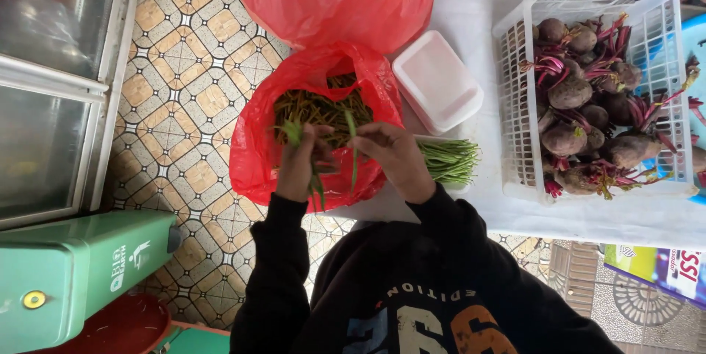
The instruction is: Sorting and transferring green beans from a large plastic bag into a smaller container on a scale.
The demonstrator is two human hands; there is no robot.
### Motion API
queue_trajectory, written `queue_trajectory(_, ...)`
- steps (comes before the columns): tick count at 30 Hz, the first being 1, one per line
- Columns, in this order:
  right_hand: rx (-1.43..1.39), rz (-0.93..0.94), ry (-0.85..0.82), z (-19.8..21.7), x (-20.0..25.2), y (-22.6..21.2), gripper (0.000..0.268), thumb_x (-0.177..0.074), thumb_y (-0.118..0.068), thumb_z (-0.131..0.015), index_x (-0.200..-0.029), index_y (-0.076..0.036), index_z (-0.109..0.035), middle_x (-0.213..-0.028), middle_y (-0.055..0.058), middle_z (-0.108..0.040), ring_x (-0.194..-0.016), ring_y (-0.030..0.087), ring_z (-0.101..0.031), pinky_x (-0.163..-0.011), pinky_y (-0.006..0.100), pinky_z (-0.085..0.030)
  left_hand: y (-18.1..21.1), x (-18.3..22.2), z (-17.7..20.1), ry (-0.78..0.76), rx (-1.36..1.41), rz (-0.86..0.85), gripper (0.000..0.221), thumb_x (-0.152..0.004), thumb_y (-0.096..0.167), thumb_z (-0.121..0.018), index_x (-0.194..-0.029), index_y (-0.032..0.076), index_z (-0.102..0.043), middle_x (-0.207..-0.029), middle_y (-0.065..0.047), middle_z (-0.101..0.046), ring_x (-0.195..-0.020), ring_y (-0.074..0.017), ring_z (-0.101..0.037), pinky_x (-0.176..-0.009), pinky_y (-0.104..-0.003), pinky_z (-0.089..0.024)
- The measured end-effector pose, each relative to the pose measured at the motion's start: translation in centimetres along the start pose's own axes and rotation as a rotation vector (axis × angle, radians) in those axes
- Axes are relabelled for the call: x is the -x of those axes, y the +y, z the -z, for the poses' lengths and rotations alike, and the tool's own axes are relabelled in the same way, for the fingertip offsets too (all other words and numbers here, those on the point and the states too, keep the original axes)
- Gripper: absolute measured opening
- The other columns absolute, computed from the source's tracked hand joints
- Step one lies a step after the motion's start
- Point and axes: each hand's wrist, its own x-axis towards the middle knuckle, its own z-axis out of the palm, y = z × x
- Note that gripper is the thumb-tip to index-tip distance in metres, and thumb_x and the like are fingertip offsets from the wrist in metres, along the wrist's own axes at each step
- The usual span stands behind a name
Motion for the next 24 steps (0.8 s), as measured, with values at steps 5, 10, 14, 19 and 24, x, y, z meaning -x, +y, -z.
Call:
queue_trajectory(5, 0.363, 0.003, 0.060, -0.5, -0.6, 3.1, 0.029, -0.090, -0.027, -0.084, -0.109, -0.007, -0.078, -0.081, 0.011, -0.074, -0.070, 0.020, -0.072, -0.068, 0.035, -0.060, -2.9, -1.4, -2.2, -0.067, 0.127, 0.154, 0.061, -0.103, 0.059, -0.047, -0.121, 0.005, -0.070, -0.087, -0.010, -0.067, -0.075, -0.0253, -0.071, -0.067, -0.044, -0.065)
queue_trajectory(10, 0.730, 0.282, 0.227, 1.4, -1.8, 7.7, 0.026, -0.102, -0.041, -0.068, -0.109, -0.017, -0.075, -0.091, 0.005, -0.070, -0.071, 0.024, -0.072, -0.064, 0.041, -0.059, -4.7, -3.2, -1.1, -0.018, 0.212, 0.231, 0.057, -0.107, 0.058, -0.040, -0.115, 0.006, -0.064, -0.073, -0.002, -0.051, -0.057, -0.0122, -0.050, -0.052, -0.028, -0.043)
queue_trajectory(14, 1.029, 0.274, 0.329, 2.8, -3.2, 7.2, 0.066, -0.093, -0.027, -0.078, -0.145, -0.006, -0.043, -0.120, 0.022, -0.056, -0.109, 0.044, -0.065, -0.086, 0.055, -0.059, -2.7, -5.4, -0.8, -0.085, -0.273, 0.040, 0.052, -0.098, 0.058, -0.065, -0.116, 0.010, -0.068, -0.075, 0.000, -0.051, -0.061, -0.0128, -0.051, -0.055, -0.031, -0.044)
queue_trajectory(19, 0.951, 0.122, 0.361, 6.0, -3.9, 9.8, 0.059, -0.094, -0.009, -0.057, -0.150, -0.010, -0.038, -0.094, 0.019, -0.070, -0.087, 0.046, -0.071, -0.076, 0.065, -0.054, -0.9, -8.6, -1.1, -0.322, -0.901, -0.006, 0.043, -0.091, 0.045, -0.078, -0.120, 0.013, -0.073, -0.112, -0.015, -0.073, -0.110, -0.0343, -0.067, -0.097, -0.044, -0.055)
queue_trajectory(24, 0.812, 0.034, 0.474, 7.9, -2.8, 8.4, 0.050, -0.094, -0.005, -0.057, -0.142, -0.014, -0.047, -0.094, 0.011, -0.075, -0.085, 0.033, -0.074, -0.081, 0.052, -0.056, -4.3, -14.3, -1.1, -0.448, -1.555, -0.179, 0.037, -0.103, 0.036, -0.057, -0.117, 0.005, -0.071, -0.100, -0.015, -0.072, -0.093, -0.0311, -0.069, -0.082, -0.043, -0.059)
